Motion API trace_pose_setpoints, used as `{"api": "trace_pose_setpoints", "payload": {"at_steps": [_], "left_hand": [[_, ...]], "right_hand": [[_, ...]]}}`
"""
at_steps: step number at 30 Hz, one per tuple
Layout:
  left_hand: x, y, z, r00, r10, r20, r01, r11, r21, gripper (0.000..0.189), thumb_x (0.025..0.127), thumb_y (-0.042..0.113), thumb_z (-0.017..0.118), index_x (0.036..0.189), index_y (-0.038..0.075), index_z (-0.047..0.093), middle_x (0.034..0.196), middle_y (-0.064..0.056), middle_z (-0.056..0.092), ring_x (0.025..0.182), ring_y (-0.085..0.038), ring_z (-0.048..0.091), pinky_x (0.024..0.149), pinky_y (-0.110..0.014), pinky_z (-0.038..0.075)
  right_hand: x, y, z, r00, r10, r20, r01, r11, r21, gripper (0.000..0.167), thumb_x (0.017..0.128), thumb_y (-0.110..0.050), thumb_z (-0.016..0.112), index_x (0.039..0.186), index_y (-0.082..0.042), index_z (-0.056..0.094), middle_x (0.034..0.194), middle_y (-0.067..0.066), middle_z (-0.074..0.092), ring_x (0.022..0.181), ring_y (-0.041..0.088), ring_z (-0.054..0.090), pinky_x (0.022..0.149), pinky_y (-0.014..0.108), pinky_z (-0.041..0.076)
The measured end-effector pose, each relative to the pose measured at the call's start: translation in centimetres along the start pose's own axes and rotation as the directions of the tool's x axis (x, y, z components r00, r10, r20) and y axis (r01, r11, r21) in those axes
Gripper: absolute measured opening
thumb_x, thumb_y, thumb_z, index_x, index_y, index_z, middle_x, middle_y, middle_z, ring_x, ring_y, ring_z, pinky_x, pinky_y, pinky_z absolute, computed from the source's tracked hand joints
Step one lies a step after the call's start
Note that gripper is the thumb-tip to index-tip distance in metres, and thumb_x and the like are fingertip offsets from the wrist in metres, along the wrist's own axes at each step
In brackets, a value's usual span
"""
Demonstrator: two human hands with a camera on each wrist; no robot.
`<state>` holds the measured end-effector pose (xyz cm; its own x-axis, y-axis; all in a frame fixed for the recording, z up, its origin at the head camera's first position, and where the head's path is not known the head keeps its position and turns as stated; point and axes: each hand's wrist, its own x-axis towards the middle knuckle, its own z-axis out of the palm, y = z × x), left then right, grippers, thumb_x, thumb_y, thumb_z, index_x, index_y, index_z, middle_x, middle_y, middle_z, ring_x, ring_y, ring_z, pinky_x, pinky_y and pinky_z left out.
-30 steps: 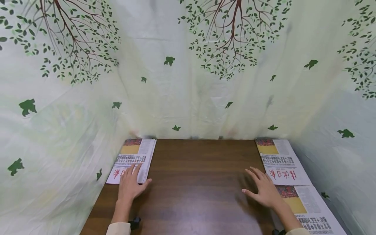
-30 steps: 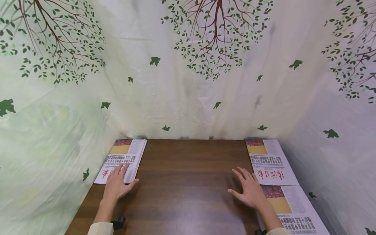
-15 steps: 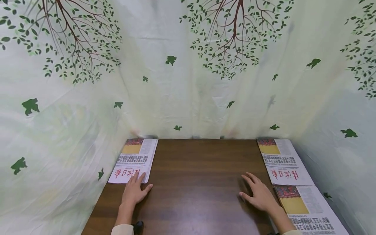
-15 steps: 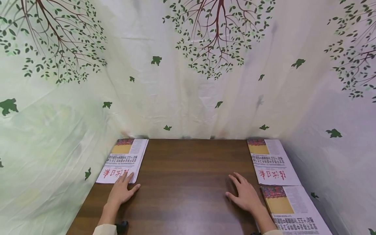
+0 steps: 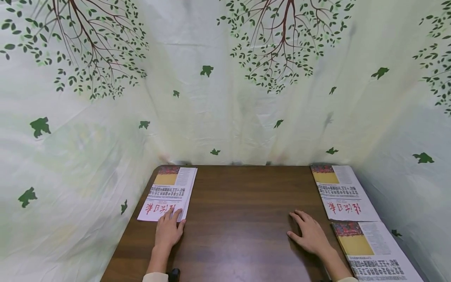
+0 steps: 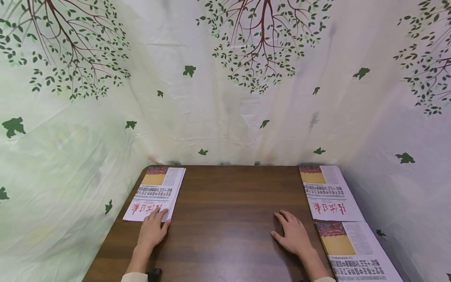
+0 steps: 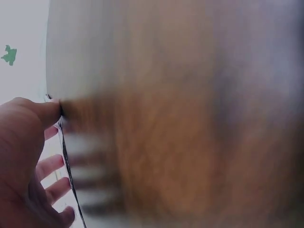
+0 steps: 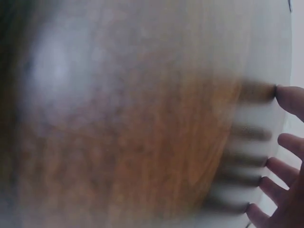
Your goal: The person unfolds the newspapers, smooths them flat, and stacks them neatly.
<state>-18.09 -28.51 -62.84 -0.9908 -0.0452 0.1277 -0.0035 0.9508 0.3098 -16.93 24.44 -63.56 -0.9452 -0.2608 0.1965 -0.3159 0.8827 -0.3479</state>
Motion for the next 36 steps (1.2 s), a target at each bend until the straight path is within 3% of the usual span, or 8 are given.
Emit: {"api": "trace_pose_setpoints", "payload": {"at_steps": [4, 11, 25, 32, 36], "left_hand": [[-0.2, 0.7, 0.3, 0.999, -0.003, -0.05, 0.004, 1.0, 0.013, 0.043, 0.098, 0.028, 0.065, 0.136, 0.009, 0.062, 0.146, -0.029, 0.051, 0.122, -0.055, 0.05, 0.106, -0.066, 0.038], [-0.4, 2.0, 1.2, 0.994, 0.036, -0.1, -0.034, 0.999, 0.026, 0.04, 0.094, 0.028, 0.071, 0.128, 0.007, 0.067, 0.134, -0.031, 0.057, 0.108, -0.054, 0.054, 0.092, -0.061, 0.043], [-1.3, 6.3, 2.4, 0.999, 0.01, -0.054, -0.009, 1.0, 0.008, 0.044, 0.094, 0.032, 0.072, 0.13, 0.007, 0.069, 0.139, -0.031, 0.058, 0.116, -0.052, 0.054, 0.098, -0.058, 0.042], [-1.6, 7.8, 3.2, 0.993, 0.018, -0.12, -0.022, 0.999, -0.031, 0.039, 0.096, 0.035, 0.07, 0.125, 0.008, 0.073, 0.134, -0.029, 0.062, 0.115, -0.052, 0.056, 0.098, -0.058, 0.043], [-1.5, 8.9, 3.6, 0.993, 0.006, -0.119, -0.008, 1.0, -0.018, 0.035, 0.094, 0.031, 0.073, 0.122, 0.01, 0.074, 0.132, -0.026, 0.063, 0.11, -0.05, 0.056, 0.096, -0.058, 0.045]], "right_hand": [[-0.1, -0.1, 0.2, 1.0, 0.009, 0.007, -0.009, 1.0, 0.003, 0.061, 0.091, -0.045, 0.074, 0.14, -0.011, 0.062, 0.148, 0.021, 0.054, 0.135, 0.046, 0.051, 0.105, 0.068, 0.042], [-0.5, -0.7, 1.1, 0.999, -0.014, -0.049, 0.015, 1.0, 0.024, 0.059, 0.091, -0.041, 0.073, 0.141, -0.01, 0.062, 0.147, 0.027, 0.052, 0.136, 0.053, 0.047, 0.106, 0.073, 0.037], [-1.1, -1.6, 1.8, 0.994, 0.107, 0.029, -0.11, 0.988, 0.107, 0.074, 0.09, -0.057, 0.071, 0.15, -0.016, 0.055, 0.16, 0.028, 0.037, 0.149, 0.055, 0.028, 0.114, 0.077, 0.02], [-1.4, -2.1, 1.8, 0.987, 0.145, 0.065, -0.152, 0.98, 0.126, 0.077, 0.091, -0.058, 0.069, 0.153, -0.017, 0.051, 0.163, 0.027, 0.033, 0.152, 0.053, 0.023, 0.117, 0.075, 0.014], [-1.1, -2.3, 1.7, 0.989, 0.139, 0.046, -0.143, 0.983, 0.117, 0.076, 0.09, -0.058, 0.069, 0.151, -0.016, 0.053, 0.162, 0.027, 0.035, 0.151, 0.054, 0.025, 0.116, 0.076, 0.017]]}}
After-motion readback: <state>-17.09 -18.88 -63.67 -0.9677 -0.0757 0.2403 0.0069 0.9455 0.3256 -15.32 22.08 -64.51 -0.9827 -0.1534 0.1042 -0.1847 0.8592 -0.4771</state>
